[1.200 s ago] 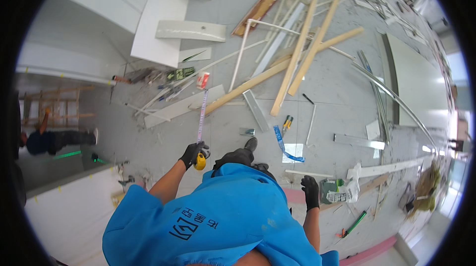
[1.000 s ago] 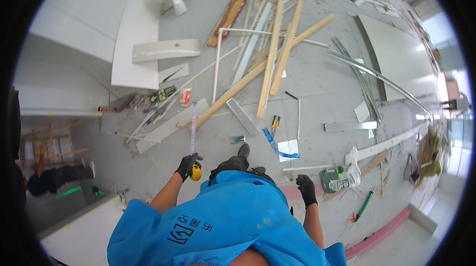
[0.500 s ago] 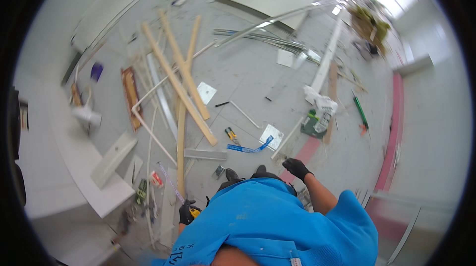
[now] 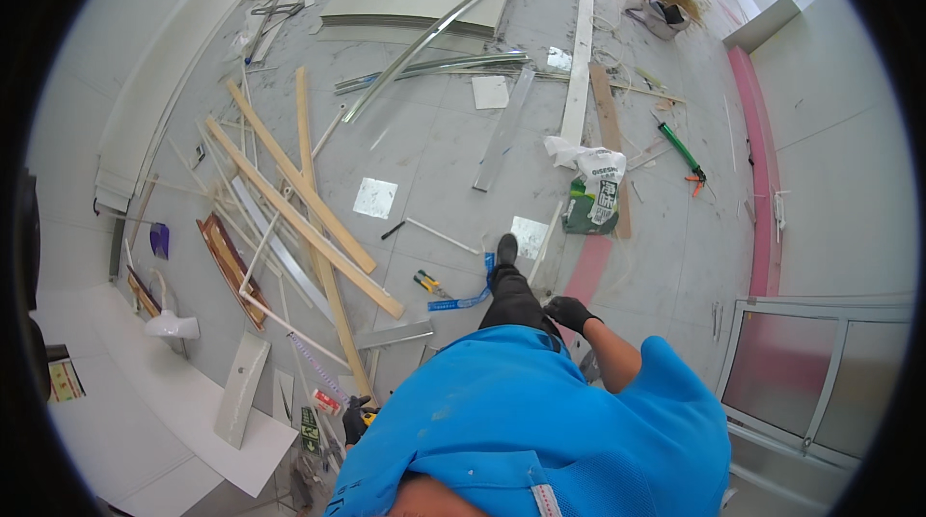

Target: The person walks through a cluttered construction room, picks up a long metal profile, and uses a laser level to align it against a wall. They then apply adhesive to the profile using a caulking gun and prepare to install it.

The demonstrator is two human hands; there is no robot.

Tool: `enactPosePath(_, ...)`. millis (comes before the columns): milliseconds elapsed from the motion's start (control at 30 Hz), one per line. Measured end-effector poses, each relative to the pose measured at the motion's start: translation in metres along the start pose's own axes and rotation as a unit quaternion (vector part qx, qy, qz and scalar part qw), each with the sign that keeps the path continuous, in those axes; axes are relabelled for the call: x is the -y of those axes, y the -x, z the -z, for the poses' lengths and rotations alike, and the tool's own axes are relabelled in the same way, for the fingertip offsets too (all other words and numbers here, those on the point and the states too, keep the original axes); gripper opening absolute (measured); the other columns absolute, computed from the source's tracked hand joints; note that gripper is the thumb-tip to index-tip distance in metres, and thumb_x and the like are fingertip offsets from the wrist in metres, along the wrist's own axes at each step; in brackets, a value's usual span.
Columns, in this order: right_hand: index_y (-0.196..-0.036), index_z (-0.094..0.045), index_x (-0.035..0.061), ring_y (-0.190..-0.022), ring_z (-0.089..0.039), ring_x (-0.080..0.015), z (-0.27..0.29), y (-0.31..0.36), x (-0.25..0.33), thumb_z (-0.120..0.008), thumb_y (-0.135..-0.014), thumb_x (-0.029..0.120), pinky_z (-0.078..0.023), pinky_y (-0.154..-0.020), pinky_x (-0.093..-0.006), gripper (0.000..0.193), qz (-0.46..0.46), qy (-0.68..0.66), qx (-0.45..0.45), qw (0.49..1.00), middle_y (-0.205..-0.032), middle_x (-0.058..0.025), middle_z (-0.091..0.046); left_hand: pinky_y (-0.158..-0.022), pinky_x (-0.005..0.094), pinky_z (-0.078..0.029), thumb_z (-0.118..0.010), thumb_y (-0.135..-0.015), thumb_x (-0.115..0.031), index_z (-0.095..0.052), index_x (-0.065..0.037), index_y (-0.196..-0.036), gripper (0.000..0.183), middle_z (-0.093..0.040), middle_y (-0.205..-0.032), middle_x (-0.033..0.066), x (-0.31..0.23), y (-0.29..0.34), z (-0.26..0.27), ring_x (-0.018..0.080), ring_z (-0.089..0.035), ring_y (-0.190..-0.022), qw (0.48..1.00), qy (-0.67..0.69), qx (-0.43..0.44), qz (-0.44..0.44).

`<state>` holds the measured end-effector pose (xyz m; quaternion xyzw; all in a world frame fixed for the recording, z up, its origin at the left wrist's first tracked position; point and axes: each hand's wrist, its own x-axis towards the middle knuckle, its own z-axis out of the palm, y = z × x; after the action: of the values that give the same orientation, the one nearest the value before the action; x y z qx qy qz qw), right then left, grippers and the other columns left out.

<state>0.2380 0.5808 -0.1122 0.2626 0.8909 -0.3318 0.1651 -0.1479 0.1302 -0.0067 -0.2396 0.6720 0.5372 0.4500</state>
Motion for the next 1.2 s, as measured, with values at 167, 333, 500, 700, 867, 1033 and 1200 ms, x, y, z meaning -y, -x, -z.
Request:
enactPosePath(167, -0.098, -0.064, 0.0118, -0.084, -0.063, -0.0305, 0.063, -0.057, -0.047, -0.052, -0.086, 0.017, -0.052, -0.073, -0.0415, 0.017, 0.001, -0.011, 0.02, 1.0, -0.091, -0.0123, -0.063, -0.055, 0.0363, -0.051, -0.044, -0.097, -0.048, -0.057, 0.002, -0.108, 0.053, -0.06, -0.068, 0.0144, -0.025, 0.004, -0.063, 0.0263, -0.062, -0.06, 1.0, -0.005, -0.028, 0.003)
enactPosePath(333, -0.093, -0.061, 0.008, -0.085, -0.062, -0.0288, 0.142, -0.128, -0.107, -0.053, -0.084, 0.009, -0.051, -0.074, -0.0396, 0.012, -0.025, -0.187, -0.056, 0.98, -0.09, -0.0111, -0.062, -0.056, 0.0348, -0.052, -0.041, -0.097, -0.052, -0.059, 0.003, -0.106, 0.059, -0.06, -0.064, 0.0134, -0.077, -0.012, -0.159, 0.0258, -0.063, -0.059, 0.999, 0.024, -0.04, 0.018)
enactPosePath(500, -0.095, -0.061, 0.0062, -0.085, -0.061, -0.0313, 0.201, -0.173, -0.17, -0.057, -0.081, 0.005, -0.051, -0.074, -0.0401, 0.015, -0.078, -0.193, -0.09, 0.974, -0.093, -0.0131, -0.061, -0.055, 0.0333, -0.052, -0.039, -0.098, -0.051, -0.059, 0.004, -0.106, 0.059, -0.061, -0.063, 0.0111, -0.136, -0.029, -0.244, 0.0231, -0.062, -0.057, 1.0, 0.008, 0.013, -0.001)
enactPosePath(700, -0.098, -0.062, 0.006, -0.084, -0.063, -0.028, 0.24, -0.187, -0.2, -0.058, -0.08, 0.005, -0.052, -0.071, -0.0386, 0.019, 0.009, 0.003, -0.091, 0.996, -0.091, -0.0126, -0.061, -0.053, 0.0321, -0.051, -0.04, -0.099, -0.046, -0.061, 0.004, -0.104, 0.055, -0.061, -0.062, 0.0113, -0.195, -0.093, -0.311, 0.0218, -0.06, -0.055, 0.998, -0.011, 0.02, 0.057)
enactPosePath(867, -0.105, -0.06, 0.0054, -0.091, -0.062, -0.029, 0.271, -0.209, -0.204, -0.071, -0.064, 0.005, -0.051, -0.08, -0.0387, 0.042, -0.076, 0.011, -0.063, 0.995, -0.098, -0.0119, -0.061, -0.052, 0.0326, -0.049, -0.044, -0.098, -0.044, -0.063, 0.004, -0.102, 0.051, -0.061, -0.063, 0.0129, -0.269, -0.178, -0.351, 0.0234, -0.059, -0.053, 0.992, -0.091, 0.04, 0.074)
enactPosePath(1033, -0.091, -0.062, 0.007, -0.084, -0.061, -0.0326, 0.299, -0.234, -0.168, -0.054, -0.088, 0.022, -0.048, -0.074, -0.0422, 0.018, -0.072, -0.049, -0.138, 0.987, -0.089, -0.0144, -0.062, -0.055, 0.0352, -0.05, -0.045, -0.097, -0.044, -0.062, 0.001, -0.101, 0.048, -0.06, -0.062, 0.0126, -0.397, -0.26, -0.397, 0.0239, -0.059, -0.054, 0.991, -0.091, 0.091, 0.038)
enactPosePath(1200, -0.095, -0.063, 0.0037, -0.086, -0.062, -0.0317, 0.386, -0.279, -0.125, -0.05, -0.092, 0.029, -0.047, -0.074, -0.0405, 0.028, -0.241, -0.279, -0.156, 0.916, -0.089, -0.0159, -0.065, -0.048, 0.034, -0.046, -0.045, -0.097, -0.046, -0.061, -0.004, -0.104, 0.045, -0.057, -0.059, 0.0063, -0.536, -0.352, -0.431, 0.0188, -0.054, -0.048, 0.994, -0.038, 0.098, -0.024)
